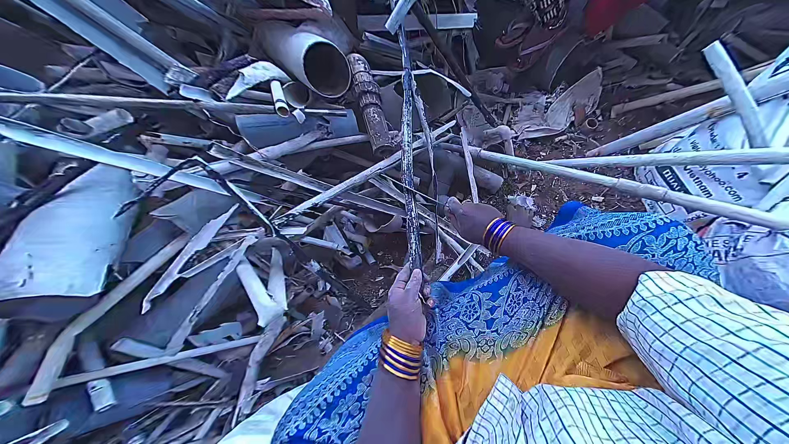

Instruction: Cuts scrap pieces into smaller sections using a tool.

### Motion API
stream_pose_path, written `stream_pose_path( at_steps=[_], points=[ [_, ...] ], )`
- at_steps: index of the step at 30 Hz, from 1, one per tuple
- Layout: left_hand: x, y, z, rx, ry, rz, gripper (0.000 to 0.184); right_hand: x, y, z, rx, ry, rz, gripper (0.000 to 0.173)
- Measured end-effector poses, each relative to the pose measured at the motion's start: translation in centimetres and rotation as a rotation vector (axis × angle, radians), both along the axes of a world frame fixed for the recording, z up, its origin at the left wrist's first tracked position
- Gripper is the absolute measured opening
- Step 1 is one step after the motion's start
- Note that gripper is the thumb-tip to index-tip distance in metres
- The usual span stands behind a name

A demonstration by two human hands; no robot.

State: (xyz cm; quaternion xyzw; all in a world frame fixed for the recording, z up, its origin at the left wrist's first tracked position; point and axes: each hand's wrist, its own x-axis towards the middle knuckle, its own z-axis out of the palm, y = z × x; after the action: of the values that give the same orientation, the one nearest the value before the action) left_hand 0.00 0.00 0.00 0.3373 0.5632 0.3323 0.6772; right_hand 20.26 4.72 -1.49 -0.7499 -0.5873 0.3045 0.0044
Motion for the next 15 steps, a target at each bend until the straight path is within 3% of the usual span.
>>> stream_pose_path(
  at_steps=[4, 7, 13, 15],
  points=[
    [-0.7, 0.2, -0.1, 0.133, 0.229, -0.053, 0.033, -4.7, -3.3, 2.5, -0.014, 0.103, 0.337, 0.037],
    [-1.0, 0.6, -0.5, 0.229, 0.457, -0.18, 0.035, -4.6, -3.2, 1.0, 0.07, 0.09, 0.435, 0.034],
    [-1.1, 1.2, 0.1, 0.245, 0.585, -0.274, 0.038, -4.2, -2.2, 0.0, 0.116, 0.03, 0.411, 0.035],
    [-1.3, 0.9, 0.3, 0.256, 0.597, -0.314, 0.038, -2.7, -1.3, -0.4, 0.101, -0.003, 0.236, 0.036]
  ],
)
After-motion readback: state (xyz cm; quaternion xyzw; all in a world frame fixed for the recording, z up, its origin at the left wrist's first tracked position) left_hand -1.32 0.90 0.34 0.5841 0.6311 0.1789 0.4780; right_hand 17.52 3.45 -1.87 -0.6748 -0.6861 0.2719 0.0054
